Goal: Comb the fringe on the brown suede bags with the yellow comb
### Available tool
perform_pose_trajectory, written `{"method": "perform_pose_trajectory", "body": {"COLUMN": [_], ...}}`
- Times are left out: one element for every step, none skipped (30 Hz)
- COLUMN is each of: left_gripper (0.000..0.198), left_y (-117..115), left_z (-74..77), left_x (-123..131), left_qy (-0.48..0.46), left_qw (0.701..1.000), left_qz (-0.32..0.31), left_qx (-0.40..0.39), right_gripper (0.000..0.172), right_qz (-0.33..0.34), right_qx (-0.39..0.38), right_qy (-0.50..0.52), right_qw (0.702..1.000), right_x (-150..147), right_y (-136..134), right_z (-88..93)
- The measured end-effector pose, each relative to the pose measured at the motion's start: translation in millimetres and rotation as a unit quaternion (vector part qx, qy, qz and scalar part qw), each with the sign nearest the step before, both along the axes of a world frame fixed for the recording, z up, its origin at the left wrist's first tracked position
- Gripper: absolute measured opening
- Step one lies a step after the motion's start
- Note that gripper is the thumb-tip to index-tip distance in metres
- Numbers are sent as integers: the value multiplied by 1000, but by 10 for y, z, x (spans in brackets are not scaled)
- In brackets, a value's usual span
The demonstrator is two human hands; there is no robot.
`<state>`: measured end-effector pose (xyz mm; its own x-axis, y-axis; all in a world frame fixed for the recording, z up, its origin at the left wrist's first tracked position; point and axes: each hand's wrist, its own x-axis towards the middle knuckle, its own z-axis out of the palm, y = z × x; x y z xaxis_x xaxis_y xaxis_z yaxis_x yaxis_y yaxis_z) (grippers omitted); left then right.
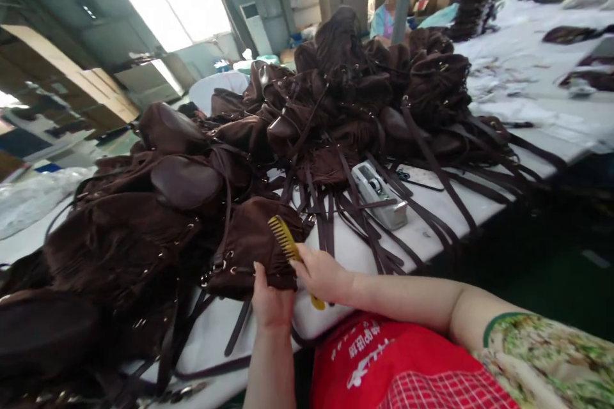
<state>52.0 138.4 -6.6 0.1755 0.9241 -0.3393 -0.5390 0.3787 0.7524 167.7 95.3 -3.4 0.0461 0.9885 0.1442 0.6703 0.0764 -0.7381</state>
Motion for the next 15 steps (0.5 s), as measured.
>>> {"method": "perform_pose_trajectory", "body": {"left_gripper": [42, 43, 44, 46, 47, 49, 50, 51, 53, 53, 53, 52, 50, 48, 46], "left_y": [-45, -81, -106, -122, -130, -133, -134, -136, -141, -149, -159, -172, -185, -199, -212], "left_z": [-38, -68, -86, -89, -79, -57, -28, 1, 26, 43, 49, 47, 38, 26, 15], "left_x": [39, 62, 67, 55, 31, -1, -37, -72, -104, -129, -147, -156, -159, -154, -144], "left_qy": [30, 54, 70, 78, 81, 81, 81, 81, 78, 72, 63, 54, 45, 37, 31], "left_qw": [999, 998, 997, 997, 996, 995, 994, 994, 993, 993, 993, 994, 995, 996, 998], "left_qz": [12, 14, 6, -8, -24, -36, -43, -43, -43, -46, -51, -54, -54, -51, -43], "left_qx": [5, 11, 18, 27, 36, 46, 56, 67, 79, 87, 89, 84, 73, 58, 43], "right_gripper": [30, 34, 39, 43, 47, 50, 51, 50, 48, 46, 44, 44, 44, 44, 43], "right_qz": [13, 22, 29, 32, 33, 31, 24, 14, 3, -10, -20, -28, -34, -38, -42], "right_qx": [15, 29, 39, 42, 36, 21, -2, -30, -55, -75, -88, -94, -97, -98, -99], "right_qy": [-29, -64, -102, -137, -165, -184, -194, -197, -197, -196, -197, -198, -200, -201, -202], "right_qw": [999, 997, 994, 989, 985, 982, 981, 980, 979, 978, 976, 975, 975, 974, 973], "right_x": [-45, -78, -95, -93, -71, -32, 22, 86, 154, 222, 285, 341, 387, 422, 446], "right_y": [-48, -83, -104, -110, -104, -87, -63, -35, -6, 21, 43, 59, 69, 73, 72], "right_z": [0, -5, -13, -24, -37, -51, -65, -79, -95, -113, -132, -155, -178, -203, -227]}}
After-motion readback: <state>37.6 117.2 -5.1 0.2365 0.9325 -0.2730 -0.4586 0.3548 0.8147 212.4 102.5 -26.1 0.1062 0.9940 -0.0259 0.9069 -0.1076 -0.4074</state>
